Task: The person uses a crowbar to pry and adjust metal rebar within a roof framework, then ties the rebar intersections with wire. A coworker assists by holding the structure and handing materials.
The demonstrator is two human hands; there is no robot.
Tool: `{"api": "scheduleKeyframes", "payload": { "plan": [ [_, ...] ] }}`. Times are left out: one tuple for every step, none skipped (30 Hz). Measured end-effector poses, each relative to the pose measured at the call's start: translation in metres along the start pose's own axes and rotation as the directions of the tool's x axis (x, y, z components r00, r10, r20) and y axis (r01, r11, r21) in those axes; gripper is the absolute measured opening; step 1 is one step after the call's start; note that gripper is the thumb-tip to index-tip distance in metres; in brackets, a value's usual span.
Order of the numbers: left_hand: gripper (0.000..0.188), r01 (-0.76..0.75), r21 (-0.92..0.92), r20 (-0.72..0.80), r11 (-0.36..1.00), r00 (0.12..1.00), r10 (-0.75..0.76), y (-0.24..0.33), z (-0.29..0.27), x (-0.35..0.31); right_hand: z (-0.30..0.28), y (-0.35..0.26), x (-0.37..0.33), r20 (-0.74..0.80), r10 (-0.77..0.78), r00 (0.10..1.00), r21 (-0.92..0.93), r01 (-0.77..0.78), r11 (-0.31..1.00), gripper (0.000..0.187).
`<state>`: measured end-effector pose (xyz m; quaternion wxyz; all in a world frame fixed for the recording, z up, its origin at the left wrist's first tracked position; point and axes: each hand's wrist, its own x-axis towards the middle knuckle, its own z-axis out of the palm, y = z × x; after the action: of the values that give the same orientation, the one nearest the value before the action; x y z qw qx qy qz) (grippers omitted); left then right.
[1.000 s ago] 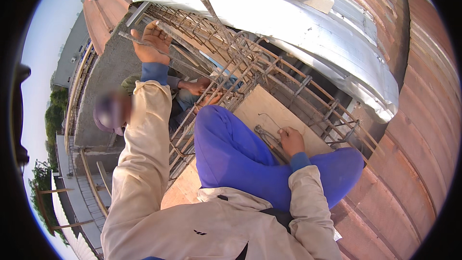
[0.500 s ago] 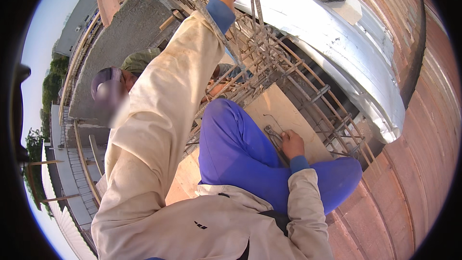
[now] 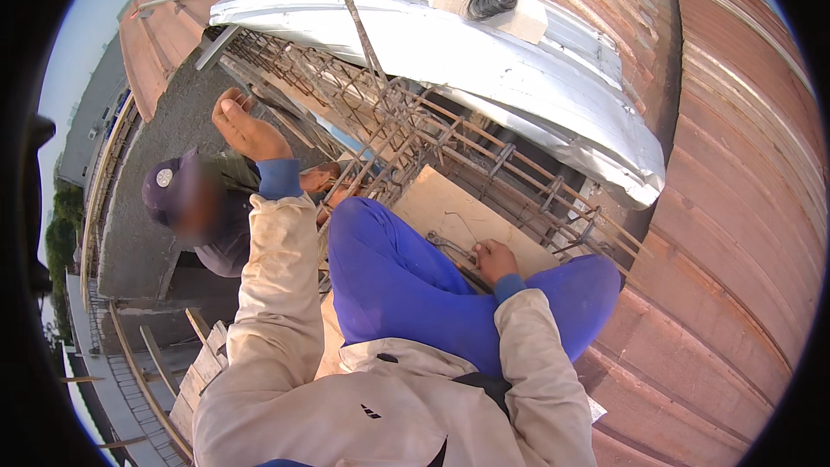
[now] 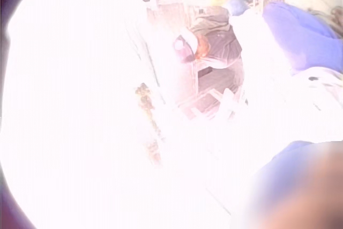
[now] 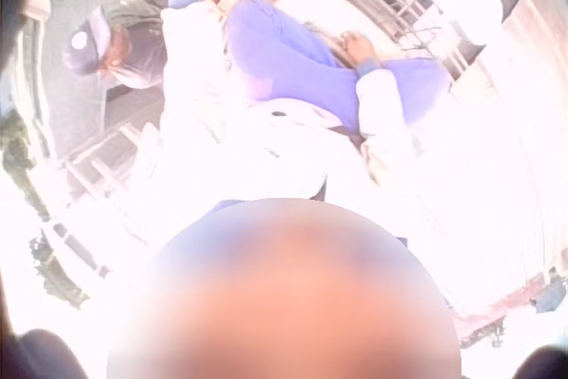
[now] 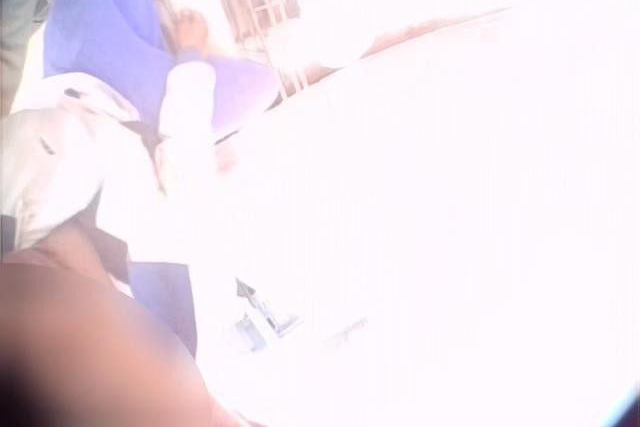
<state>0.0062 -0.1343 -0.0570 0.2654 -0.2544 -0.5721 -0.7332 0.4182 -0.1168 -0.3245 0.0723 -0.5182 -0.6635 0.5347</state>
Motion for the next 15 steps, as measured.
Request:
{"api": "scheduleKeyframes", "payload": {
  "plan": [
    [0.033,-0.168,0.016,0.006,0.986,0.986,0.168,0.014,-0.006,-0.003,-0.002,-0.002,-0.002,-0.003,-0.001,1.0,-0.014,0.001,1.0,0.028],
    [0.03,-0.232,-0.01,0.061,0.973,0.971,0.232,0.029,-0.01,-0.004,-0.003,-0.004,-0.004,-0.002,0.016,1.0,-0.01,-0.016,1.0,0.028],
    [0.029,-0.275,-0.032,0.182,0.961,0.944,0.276,0.041,-0.007,-0.006,-0.003,-0.008,-0.005,0.006,0.028,1.0,-0.011,-0.028,1.0,0.028],
    [0.028,-0.33,-0.054,0.29,0.942,0.898,0.331,0.053,-0.002,-0.008,-0.002,-0.012,-0.004,0.036,0.044,0.998,-0.012,-0.044,0.999,0.028],
    [0.027,-0.359,-0.06,0.381,0.932,0.854,0.353,0.064,0.004,-0.007,0.0,-0.016,-0.003,0.03,0.023,0.999,-0.064,-0.021,0.998,0.028],
    [0.025,-0.289,-0.191,0.458,0.938,0.819,0.346,0.074,0.012,-0.006,0.001,-0.02,-0.001,0.043,0.012,0.999,-0.112,-0.007,0.994,0.028],
    [0.025,-0.17,-0.21,0.485,0.963,0.837,0.253,0.081,0.021,-0.003,0.003,-0.023,0.001,0.053,0.025,0.998,-0.152,-0.017,0.988,0.029],
    [0.026,-0.024,-0.221,0.511,0.975,0.849,0.137,0.088,0.031,0.002,0.004,-0.026,0.003,0.052,-0.022,0.998,-0.202,0.032,0.979,0.029],
    [0.026,0.171,-0.181,0.527,0.969,0.848,-0.052,0.093,0.039,0.006,0.005,-0.028,0.005,0.043,-0.044,0.998,-0.241,0.053,0.969,0.029],
    [0.025,0.172,-0.085,0.562,0.981,0.822,-0.096,0.1,0.041,0.007,0.005,-0.028,0.006,0.047,-0.048,0.998,-0.273,0.059,0.96,0.03],
    [0.024,0.008,-0.018,0.62,1.0,0.784,0.005,0.107,0.04,0.004,0.005,-0.028,0.008,0.053,-0.047,0.997,-0.255,0.059,0.965,0.03],
    [0.024,-0.123,0.102,0.656,0.987,0.755,0.026,0.114,0.036,-0.005,0.004,-0.027,0.009,0.07,-0.024,0.997,-0.229,0.04,0.973,0.029],
    [0.023,-0.251,0.226,0.689,0.941,0.724,0.027,0.119,0.036,-0.016,0.003,-0.026,0.01,0.09,0.036,0.995,-0.199,-0.017,0.98,0.029],
    [0.019,-0.484,0.2,0.693,0.852,0.684,0.226,0.123,0.04,-0.024,0.003,-0.025,0.01,0.087,-0.003,0.996,-0.21,0.021,0.978,0.029],
    [0.019,-0.668,0.255,0.72,0.699,0.614,0.324,0.128,0.04,-0.035,0.003,-0.023,0.01,0.088,-0.012,0.996,-0.219,0.031,0.975,0.029]
  ]
}}
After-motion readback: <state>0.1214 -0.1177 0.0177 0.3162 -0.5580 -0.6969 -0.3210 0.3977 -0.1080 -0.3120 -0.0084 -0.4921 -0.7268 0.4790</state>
